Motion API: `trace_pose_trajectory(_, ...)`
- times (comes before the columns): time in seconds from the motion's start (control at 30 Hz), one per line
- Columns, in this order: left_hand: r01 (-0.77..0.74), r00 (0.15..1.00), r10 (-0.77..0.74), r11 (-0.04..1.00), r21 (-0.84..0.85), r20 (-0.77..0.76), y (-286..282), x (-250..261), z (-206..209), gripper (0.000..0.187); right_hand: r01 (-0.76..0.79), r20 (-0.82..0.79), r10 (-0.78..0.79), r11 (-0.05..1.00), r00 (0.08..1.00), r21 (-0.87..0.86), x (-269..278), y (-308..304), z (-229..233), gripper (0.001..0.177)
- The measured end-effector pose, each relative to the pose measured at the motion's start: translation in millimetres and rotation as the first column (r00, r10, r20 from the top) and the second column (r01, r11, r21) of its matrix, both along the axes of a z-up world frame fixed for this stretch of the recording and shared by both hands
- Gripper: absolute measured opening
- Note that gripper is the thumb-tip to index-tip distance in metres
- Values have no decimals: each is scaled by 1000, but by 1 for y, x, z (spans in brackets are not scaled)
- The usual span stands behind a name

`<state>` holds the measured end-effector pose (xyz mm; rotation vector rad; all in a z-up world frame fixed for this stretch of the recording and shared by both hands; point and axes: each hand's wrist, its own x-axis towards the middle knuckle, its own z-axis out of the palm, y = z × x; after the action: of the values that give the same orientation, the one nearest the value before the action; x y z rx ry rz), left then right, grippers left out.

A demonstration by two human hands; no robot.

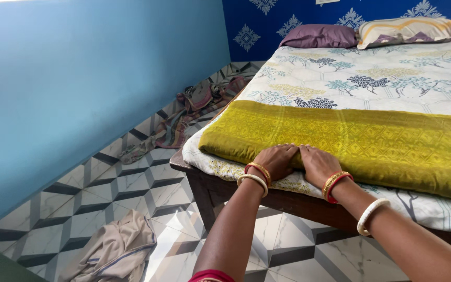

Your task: The person folds a yellow patterned blanket on a bed with a tree-patterned sheet. They smooth the fabric, fold it in half lengthwise, then fold it again into a compact rectangle, and finally smooth the folded bundle.

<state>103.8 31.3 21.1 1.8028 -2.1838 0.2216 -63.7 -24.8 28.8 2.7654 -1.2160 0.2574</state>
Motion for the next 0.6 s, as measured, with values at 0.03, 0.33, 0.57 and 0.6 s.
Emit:
trace_pose_trajectory(0.03, 37, 999, -36, 996, -76, 24, 0, 5, 1, 66, -18, 19, 18, 1000, 1000, -25, 6, 1, 0, 57)
trace_pose_trajectory(0.33, -26, 998, 25, 999, 31, 54, 4, 33, 5, 47, 32, -5, -32, 999, 999, -24, 40, 4, -9, 31)
trace_pose_trajectory(0.57, 79, 997, -80, 977, -200, 3, 16, 41, 4, 56, -81, 62, 93, 981, 994, -174, 47, 14, -4, 48)
trace_pose_trajectory(0.6, 73, 997, -76, 974, -213, -7, 17, 40, 1, 54, -67, 53, 74, 989, 996, -133, 46, 15, -5, 44)
